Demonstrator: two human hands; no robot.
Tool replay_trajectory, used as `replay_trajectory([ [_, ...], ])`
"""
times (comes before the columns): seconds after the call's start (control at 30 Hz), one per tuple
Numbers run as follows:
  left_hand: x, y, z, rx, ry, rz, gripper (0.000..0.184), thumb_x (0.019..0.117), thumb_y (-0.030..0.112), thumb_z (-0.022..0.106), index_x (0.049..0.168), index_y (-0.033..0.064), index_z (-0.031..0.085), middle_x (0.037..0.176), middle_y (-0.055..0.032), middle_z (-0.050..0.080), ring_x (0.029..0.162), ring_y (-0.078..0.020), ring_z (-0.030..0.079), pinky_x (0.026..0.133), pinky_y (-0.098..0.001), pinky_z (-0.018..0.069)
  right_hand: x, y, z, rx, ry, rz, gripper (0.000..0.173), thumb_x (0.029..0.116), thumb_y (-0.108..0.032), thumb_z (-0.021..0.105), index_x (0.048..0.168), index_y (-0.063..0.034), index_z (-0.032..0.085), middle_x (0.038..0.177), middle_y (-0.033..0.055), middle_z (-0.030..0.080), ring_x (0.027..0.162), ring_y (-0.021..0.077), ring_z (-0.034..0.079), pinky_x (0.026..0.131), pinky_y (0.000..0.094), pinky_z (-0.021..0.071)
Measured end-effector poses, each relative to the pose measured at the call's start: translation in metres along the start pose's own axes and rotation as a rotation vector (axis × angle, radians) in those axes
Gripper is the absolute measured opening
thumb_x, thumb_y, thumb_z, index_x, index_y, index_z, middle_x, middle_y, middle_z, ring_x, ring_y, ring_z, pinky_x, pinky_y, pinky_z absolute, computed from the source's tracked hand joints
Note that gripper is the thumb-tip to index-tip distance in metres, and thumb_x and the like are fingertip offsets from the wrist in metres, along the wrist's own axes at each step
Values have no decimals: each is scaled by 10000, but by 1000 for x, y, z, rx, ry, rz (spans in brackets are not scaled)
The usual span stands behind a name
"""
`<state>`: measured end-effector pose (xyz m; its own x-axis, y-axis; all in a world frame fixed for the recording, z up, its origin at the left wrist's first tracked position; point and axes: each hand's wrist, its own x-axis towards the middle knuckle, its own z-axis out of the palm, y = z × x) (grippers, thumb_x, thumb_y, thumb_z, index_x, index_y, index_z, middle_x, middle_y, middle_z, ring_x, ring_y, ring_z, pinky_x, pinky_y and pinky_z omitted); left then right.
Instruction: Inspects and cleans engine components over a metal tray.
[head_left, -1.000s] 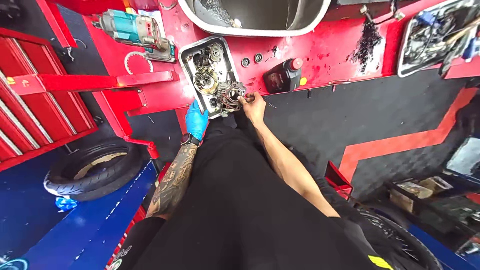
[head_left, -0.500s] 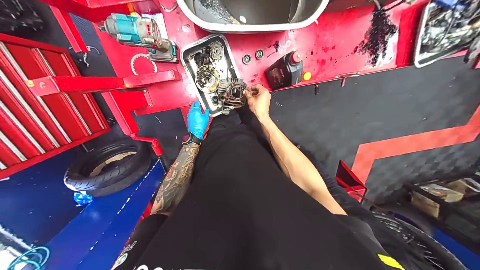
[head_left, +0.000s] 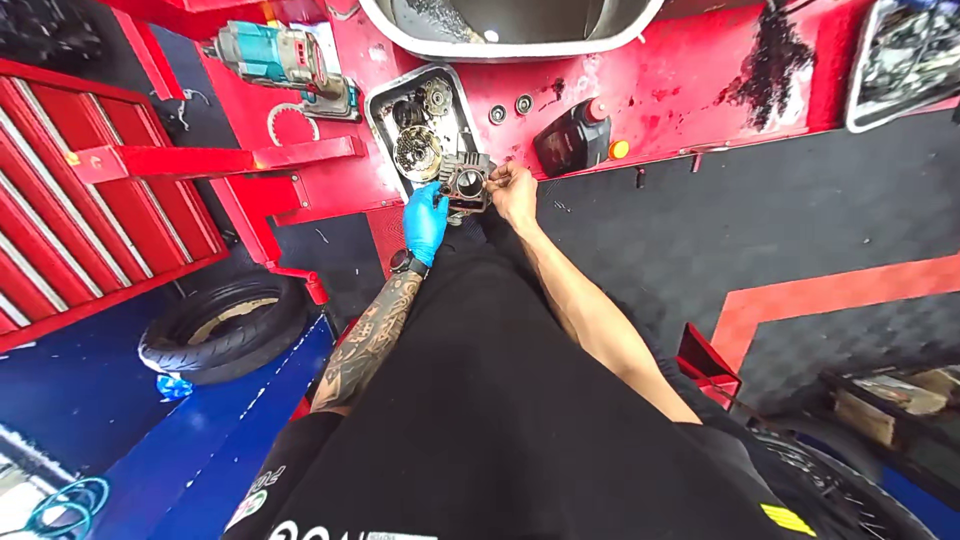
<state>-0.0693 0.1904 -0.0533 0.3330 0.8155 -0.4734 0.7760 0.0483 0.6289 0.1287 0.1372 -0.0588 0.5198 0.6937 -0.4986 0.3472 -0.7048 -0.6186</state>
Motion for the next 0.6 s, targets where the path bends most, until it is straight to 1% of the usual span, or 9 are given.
replay_trajectory([
  [0.13,3,1,4,3,51,-33,323,1015,189,582,1301,82,688,1219,-103,721,1135,-202,691,1045,-398,531,-1,3,4,-4,33,-1,192,849,-191,768,1017,-114,717,873,17,757,779,160,727,744,430,600],
  [0.27,1,-1,4,32,77,-33,298,1002,191,594,1264,134,725,1187,-62,738,1109,-177,699,1031,-390,540,-1,5,4,-1,29,-17,176,853,-201,765,1010,-131,725,892,-5,763,797,128,731,758,398,610],
  [0.43,3,-3,7,45,127,-12,277,1017,211,587,1230,132,745,1159,-68,745,1095,-177,702,1026,-380,537,-1,12,6,37,28,-77,168,881,-197,764,1019,-109,726,912,10,762,800,121,730,779,372,613],
  [0.6,9,-4,8,66,136,-26,254,1010,216,598,1191,145,760,1150,-56,748,1083,-167,705,1013,-378,541,0,14,8,39,43,-67,174,888,-242,770,1009,-123,731,904,-5,762,794,115,726,770,370,608],
])
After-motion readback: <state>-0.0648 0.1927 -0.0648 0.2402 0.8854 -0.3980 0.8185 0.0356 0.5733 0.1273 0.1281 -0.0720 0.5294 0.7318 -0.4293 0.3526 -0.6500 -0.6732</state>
